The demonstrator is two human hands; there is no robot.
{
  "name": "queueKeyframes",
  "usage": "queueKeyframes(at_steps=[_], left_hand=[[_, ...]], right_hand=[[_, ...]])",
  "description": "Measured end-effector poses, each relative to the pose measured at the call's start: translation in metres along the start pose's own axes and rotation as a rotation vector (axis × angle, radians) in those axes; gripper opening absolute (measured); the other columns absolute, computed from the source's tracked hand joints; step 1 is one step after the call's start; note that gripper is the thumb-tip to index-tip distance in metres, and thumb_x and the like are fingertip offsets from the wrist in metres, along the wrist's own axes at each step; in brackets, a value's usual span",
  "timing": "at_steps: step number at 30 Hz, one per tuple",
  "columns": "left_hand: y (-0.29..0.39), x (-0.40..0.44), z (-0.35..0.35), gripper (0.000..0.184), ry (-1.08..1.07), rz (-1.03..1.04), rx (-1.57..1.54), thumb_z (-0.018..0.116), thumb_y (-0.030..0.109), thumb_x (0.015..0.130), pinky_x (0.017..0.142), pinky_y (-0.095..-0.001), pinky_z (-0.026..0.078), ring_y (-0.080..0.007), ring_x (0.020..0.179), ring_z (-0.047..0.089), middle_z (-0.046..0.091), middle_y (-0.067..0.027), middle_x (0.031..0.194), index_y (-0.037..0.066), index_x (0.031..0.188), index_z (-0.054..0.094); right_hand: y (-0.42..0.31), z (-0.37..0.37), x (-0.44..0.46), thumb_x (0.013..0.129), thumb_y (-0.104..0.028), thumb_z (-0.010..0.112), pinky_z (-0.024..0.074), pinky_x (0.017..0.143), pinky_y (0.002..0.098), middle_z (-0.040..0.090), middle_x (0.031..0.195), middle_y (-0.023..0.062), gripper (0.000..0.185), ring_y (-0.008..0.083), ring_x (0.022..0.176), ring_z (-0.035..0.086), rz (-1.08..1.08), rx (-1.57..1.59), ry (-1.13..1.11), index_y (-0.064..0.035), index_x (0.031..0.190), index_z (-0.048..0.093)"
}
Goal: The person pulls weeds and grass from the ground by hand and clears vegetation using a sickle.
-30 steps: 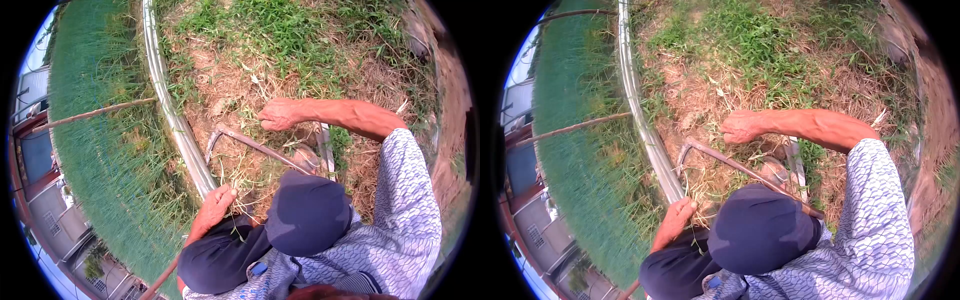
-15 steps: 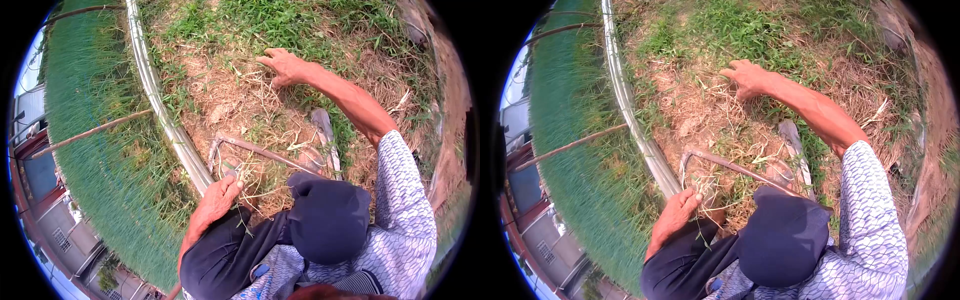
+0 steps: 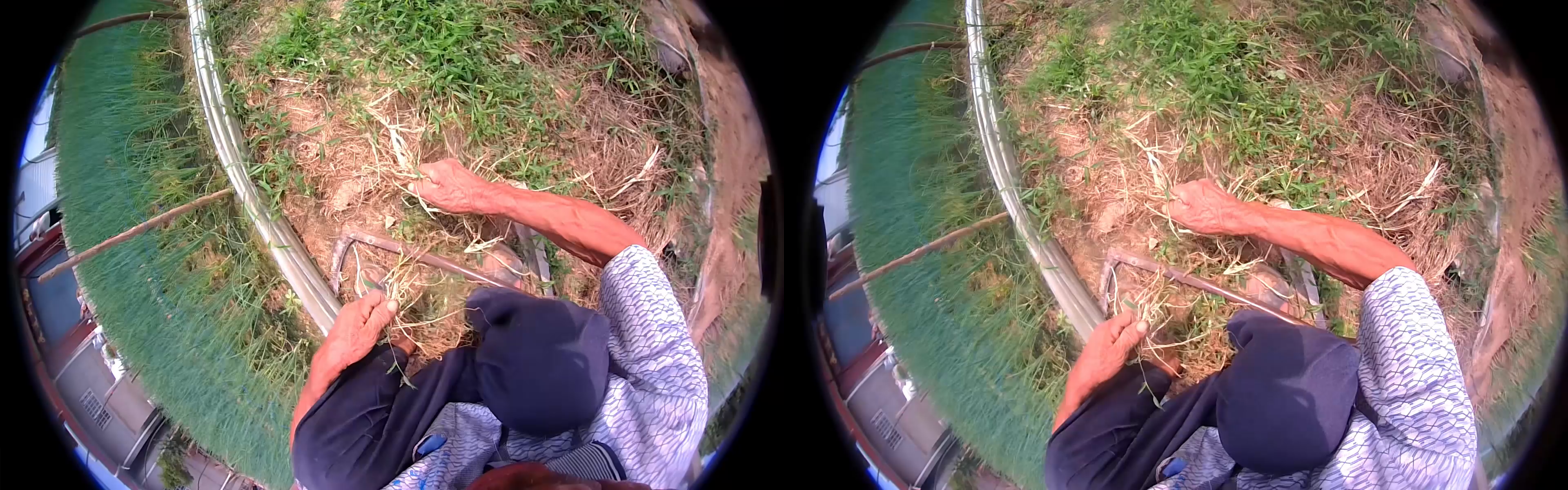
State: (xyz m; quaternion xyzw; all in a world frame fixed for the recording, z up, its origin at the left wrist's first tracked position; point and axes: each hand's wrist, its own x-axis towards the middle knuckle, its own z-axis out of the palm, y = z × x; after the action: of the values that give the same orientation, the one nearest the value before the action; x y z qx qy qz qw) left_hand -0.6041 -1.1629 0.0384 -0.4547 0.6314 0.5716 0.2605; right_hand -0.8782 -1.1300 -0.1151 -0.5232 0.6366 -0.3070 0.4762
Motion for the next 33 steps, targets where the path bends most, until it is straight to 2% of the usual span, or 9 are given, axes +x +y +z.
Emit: queueKeyframes(at_steps=[3, 5, 9, 15, 20, 23, 26, 31, 33], left_hand=[[0.002, 0.007, -0.003, 0.042, -0.016, -0.012, -0.062, 0.051, 0.04, 0.1, 0.065, -0.0389, 0.039, -0.0213, 0.068, 0.042, 0.044, -0.0111, 0.071, 0.001, 0.087, 0.051], [0.007, 0.009, -0.004, 0.042, -0.012, -0.017, -0.114, 0.051, 0.04, 0.1, 0.065, -0.0385, 0.039, -0.0204, 0.069, 0.042, 0.045, -0.0101, 0.07, 0.0, 0.087, 0.051], [0.006, 0.015, -0.011, 0.042, -0.009, -0.083, -0.118, 0.052, 0.039, 0.1, 0.064, -0.0366, 0.039, -0.0178, 0.07, 0.041, 0.045, -0.0073, 0.071, 0.0, 0.086, 0.051], [-0.005, 0.026, -0.018, 0.035, 0.025, -0.013, -0.154, 0.058, 0.038, 0.098, 0.056, -0.0265, 0.03, -0.0068, 0.065, 0.035, 0.039, 0.0064, 0.069, 0.008, 0.082, 0.049], [-0.006, 0.033, -0.025, 0.038, 0.044, 0.024, -0.099, 0.057, 0.039, 0.098, 0.055, -0.027, 0.031, -0.0066, 0.065, 0.035, 0.038, 0.006, 0.069, 0.008, 0.078, 0.047], [-0.009, 0.035, -0.025, 0.039, 0.029, 0.004, -0.169, 0.057, 0.038, 0.099, 0.055, -0.0272, 0.031, -0.0066, 0.064, 0.036, 0.038, 0.0058, 0.069, 0.008, 0.077, 0.047], [-0.024, 0.046, -0.025, 0.038, 0.022, 0.017, -0.156, 0.057, 0.037, 0.099, 0.054, -0.0276, 0.032, -0.0068, 0.063, 0.036, 0.039, 0.0053, 0.068, 0.008, 0.077, 0.047], [-0.01, 0.065, -0.038, 0.039, -0.004, 0.073, -0.02, 0.055, 0.037, 0.099, 0.054, -0.0298, 0.033, -0.0085, 0.062, 0.036, 0.038, 0.0029, 0.067, 0.005, 0.078, 0.045], [-0.006, 0.07, -0.044, 0.039, 0.005, 0.107, 0.058, 0.054, 0.037, 0.099, 0.054, -0.0313, 0.033, -0.0096, 0.063, 0.036, 0.039, 0.0015, 0.067, 0.003, 0.081, 0.047]], right_hand=[[-0.029, 0.038, -0.043, 0.087, -0.036, 0.055, 0.0476, 0.065, 0.0478, 0.058, 0.072, 0.0288, 0.045, 0.0354, 0.069, 0.062, 0.187, 0.197, -0.481, 0.0089, 0.078, 0.055], [-0.035, 0.038, -0.045, 0.086, -0.035, 0.058, 0.047, 0.063, 0.0474, 0.056, 0.068, 0.0262, 0.042, 0.032, 0.065, 0.06, 0.139, 0.259, -0.43, 0.0072, 0.081, 0.055], [0.012, 0.001, 0.036, 0.083, -0.023, 0.061, 0.0547, 0.061, 0.0439, 0.059, 0.109, 0.0298, 0.039, 0.0351, 0.073, 0.068, -0.248, -0.4, 0.138, -0.0007, 0.114, 0.05], [0.047, -0.061, 0.108, 0.087, -0.021, 0.056, 0.0579, 0.067, 0.0471, 0.042, 0.125, 0.0424, 0.061, 0.0466, 0.076, 0.067, 0.141, -0.697, 0.288, 0.0098, 0.135, 0.034], [0.054, -0.081, 0.118, 0.087, -0.018, 0.051, 0.0558, 0.064, 0.0483, 0.062, 0.065, 0.0206, 0.03, 0.0394, 0.069, 0.067, 0.163, -0.665, 0.119, 0.0084, 0.101, 0.05], [0.059, -0.075, 0.12, 0.084, -0.019, 0.051, 0.0542, 0.062, 0.047, 0.062, 0.069, 0.0204, 0.025, 0.04, 0.064, 0.063, 0.13, -0.576, 0.155, 0.0051, 0.091, 0.053], [0.006, -0.04, 0.07, 0.082, -0.019, 0.05, 0.0472, 0.064, 0.0521, 0.061, 0.076, 0.0291, 0.026, 0.0429, 0.072, 0.062, -0.074, -0.353, -0.313, 0.0064, 0.087, 0.054], [-0.032, 0.049, -0.031, 0.081, -0.018, 0.056, 0.0512, 0.069, 0.0497, 0.066, 0.083, 0.0241, 0.025, 0.0401, 0.078, 0.065, -0.066, -0.24, -1.114, 0.0032, 0.093, 0.061], [-0.032, 0.041, -0.038, 0.082, -0.019, 0.057, 0.0507, 0.069, 0.0499, 0.065, 0.082, 0.0232, 0.025, 0.0401, 0.079, 0.065, -0.027, -0.208, -1.001, 0.0019, 0.095, 0.06]])
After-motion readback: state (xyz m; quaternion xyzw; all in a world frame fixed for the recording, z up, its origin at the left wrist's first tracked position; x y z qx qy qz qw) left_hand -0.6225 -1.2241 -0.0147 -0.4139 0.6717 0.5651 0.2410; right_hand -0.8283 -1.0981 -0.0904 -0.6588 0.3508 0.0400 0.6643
